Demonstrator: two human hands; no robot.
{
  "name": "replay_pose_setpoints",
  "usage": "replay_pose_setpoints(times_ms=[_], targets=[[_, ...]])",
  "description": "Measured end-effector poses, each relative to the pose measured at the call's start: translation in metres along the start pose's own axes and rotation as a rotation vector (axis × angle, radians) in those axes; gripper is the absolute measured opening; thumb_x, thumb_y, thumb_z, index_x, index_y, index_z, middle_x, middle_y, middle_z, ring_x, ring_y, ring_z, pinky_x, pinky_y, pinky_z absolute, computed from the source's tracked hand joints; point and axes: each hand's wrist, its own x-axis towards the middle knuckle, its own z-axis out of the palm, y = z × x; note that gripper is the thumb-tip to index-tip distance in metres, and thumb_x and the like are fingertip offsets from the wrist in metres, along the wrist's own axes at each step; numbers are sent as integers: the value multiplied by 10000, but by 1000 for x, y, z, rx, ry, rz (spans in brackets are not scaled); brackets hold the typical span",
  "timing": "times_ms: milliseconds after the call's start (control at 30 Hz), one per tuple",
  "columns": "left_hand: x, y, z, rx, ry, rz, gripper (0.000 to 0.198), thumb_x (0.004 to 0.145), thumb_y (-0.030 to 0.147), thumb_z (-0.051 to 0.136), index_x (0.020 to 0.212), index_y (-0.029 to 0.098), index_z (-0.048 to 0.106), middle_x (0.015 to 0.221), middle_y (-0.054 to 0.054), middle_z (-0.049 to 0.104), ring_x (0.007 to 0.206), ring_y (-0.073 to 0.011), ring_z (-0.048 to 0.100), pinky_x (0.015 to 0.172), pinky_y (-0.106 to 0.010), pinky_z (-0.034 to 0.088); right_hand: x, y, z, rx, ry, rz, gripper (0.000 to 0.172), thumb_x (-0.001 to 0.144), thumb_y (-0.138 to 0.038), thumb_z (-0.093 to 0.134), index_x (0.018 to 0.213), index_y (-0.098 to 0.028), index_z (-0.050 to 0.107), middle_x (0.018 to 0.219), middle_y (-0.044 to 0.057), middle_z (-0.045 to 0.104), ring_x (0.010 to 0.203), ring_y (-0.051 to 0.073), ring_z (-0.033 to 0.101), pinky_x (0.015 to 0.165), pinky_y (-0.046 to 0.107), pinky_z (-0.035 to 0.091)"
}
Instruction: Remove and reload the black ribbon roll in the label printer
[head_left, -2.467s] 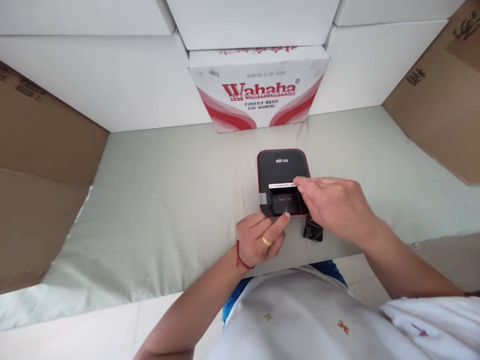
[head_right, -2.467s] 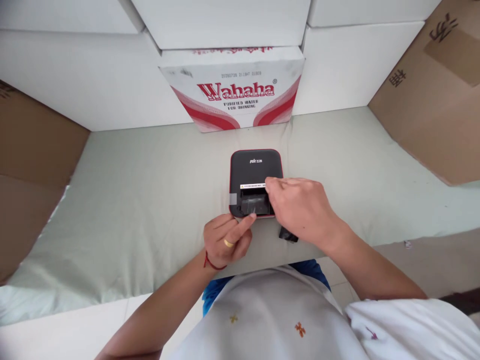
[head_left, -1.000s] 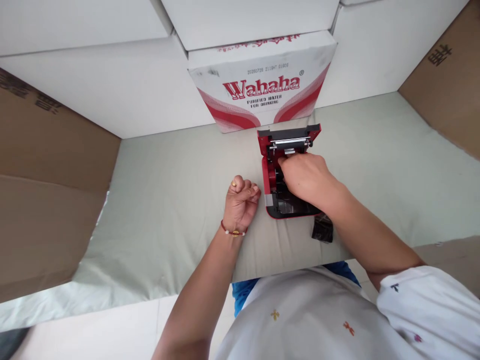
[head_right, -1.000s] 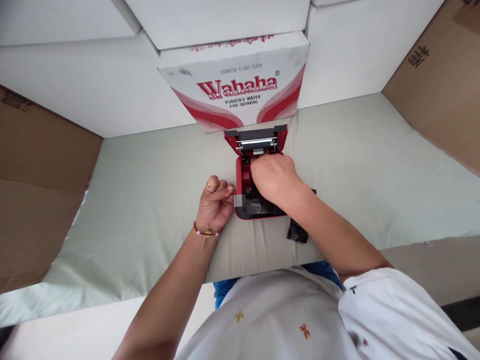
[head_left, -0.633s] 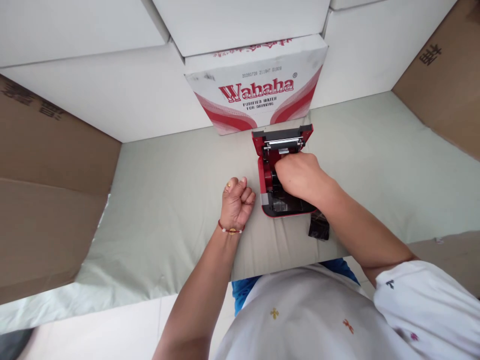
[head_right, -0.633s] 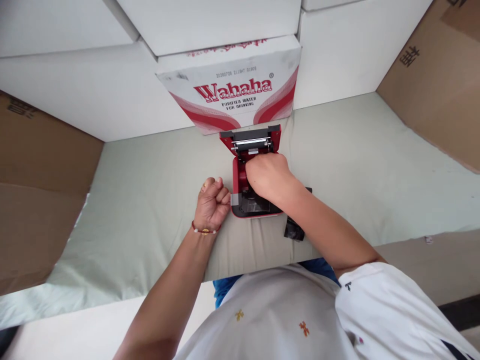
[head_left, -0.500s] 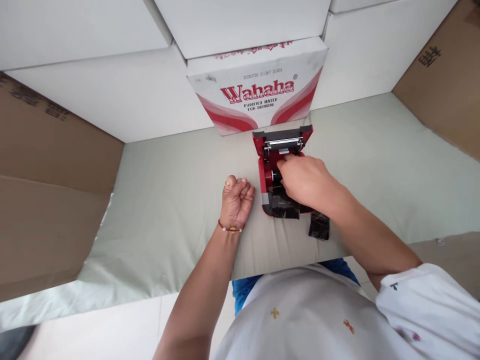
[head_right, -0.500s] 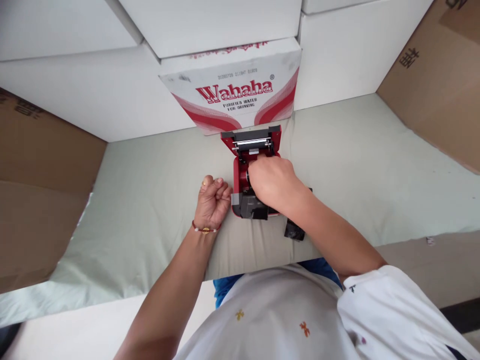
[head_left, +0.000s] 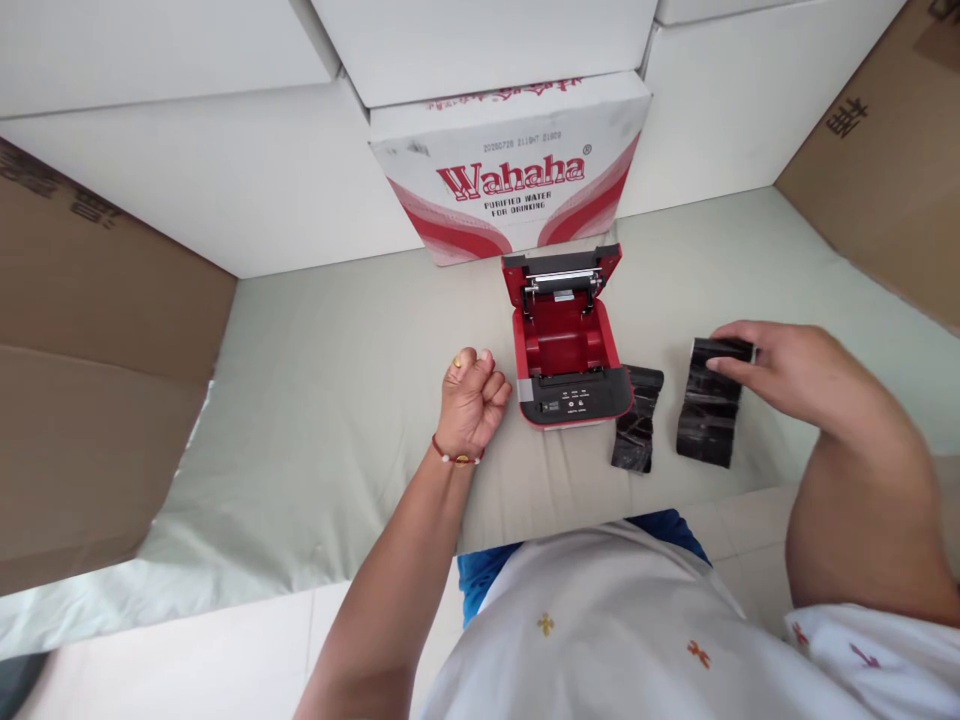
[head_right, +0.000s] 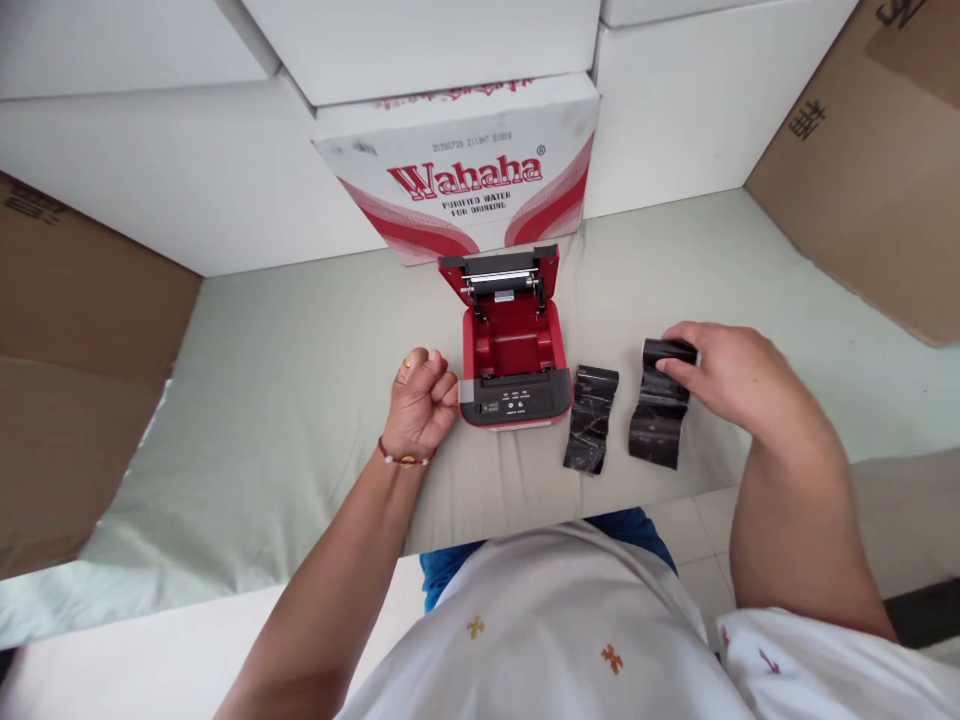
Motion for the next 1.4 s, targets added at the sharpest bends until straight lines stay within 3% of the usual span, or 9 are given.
replay_pose_setpoints(times_ms=[133,267,467,733,900,1000,1133,1300,1400], targets=[[0,-1,5,21,-28,11,658,732,216,1116,895,260,480,639,156,391,503,-42,341,497,-177,326,2,-1,33,85,53,-105,385,1053,-393,610,1329,-263,846,1446,152,839,1214,400,826,1041,574,648],[-3,1,6,9,-56,65,735,640,202,1151,1101,297,587,728,140,521,603,-69,494,600,-187,476,-11,-32,45,148,107,-243,381,1112,-352,582,1377,-262,840,1453,124,836,1285,336,815,1102,505,647],[-3,0,3,105,-71,15,678,634,301,1174,981,254,593,619,169,417,467,-31,290,445,-177,276,-12,-66,58,-75,-182,-209,416,1066,-212,628,1443,-175,801,1419,183,828,1116,333,835,856,410,637],[-3,-2,0,89,-37,26,1004,646,389,1173,707,245,181,538,160,206,433,-13,117,409,-196,170,-26,-64,-42,476,-158,-479,296,1048,-462,757,1320,-402,857,984,33,835,589,208,607,585,388,532],[-1,-7,3,115,-22,-11,944,836,705,1005,612,248,210,532,131,170,454,-40,124,416,-222,189,9,-128,-34,306,-191,-502,387,1039,-281,686,1392,-317,841,1219,20,890,909,237,801,868,370,612],[-5,-14,6,229,0,179,760,879,655,995,626,230,419,578,91,338,519,-83,306,505,-232,331,27,-164,-8,56,-155,-442,401,1074,-226,641,1436,-244,814,1401,104,867,1212,320,817,1009,408,590],[-22,-21,5,579,-11,592,413,949,607,944,916,250,739,913,-19,665,849,-185,597,837,-317,533,35,-186,8,-158,-165,-348,441,1095,-197,589,1496,-211,772,1442,177,847,1208,380,825,896,426,583],[-44,-27,-5,1103,-137,1164,244,1116,425,687,1258,324,858,1130,-99,786,1121,-302,688,1068,-464,524,43,-190,13,-209,-176,-325,421,1072,-164,583,1432,-224,792,1392,171,863,1205,380,828,834,395,556],[-49,-34,-7,1245,-194,1248,285,1043,460,762,1276,354,887,1116,-103,838,1124,-334,701,1072,-489,503,48,-191,15,-218,-171,-338,421,1062,-149,587,1414,-237,801,1340,170,876,1200,370,829,848,388,554]])
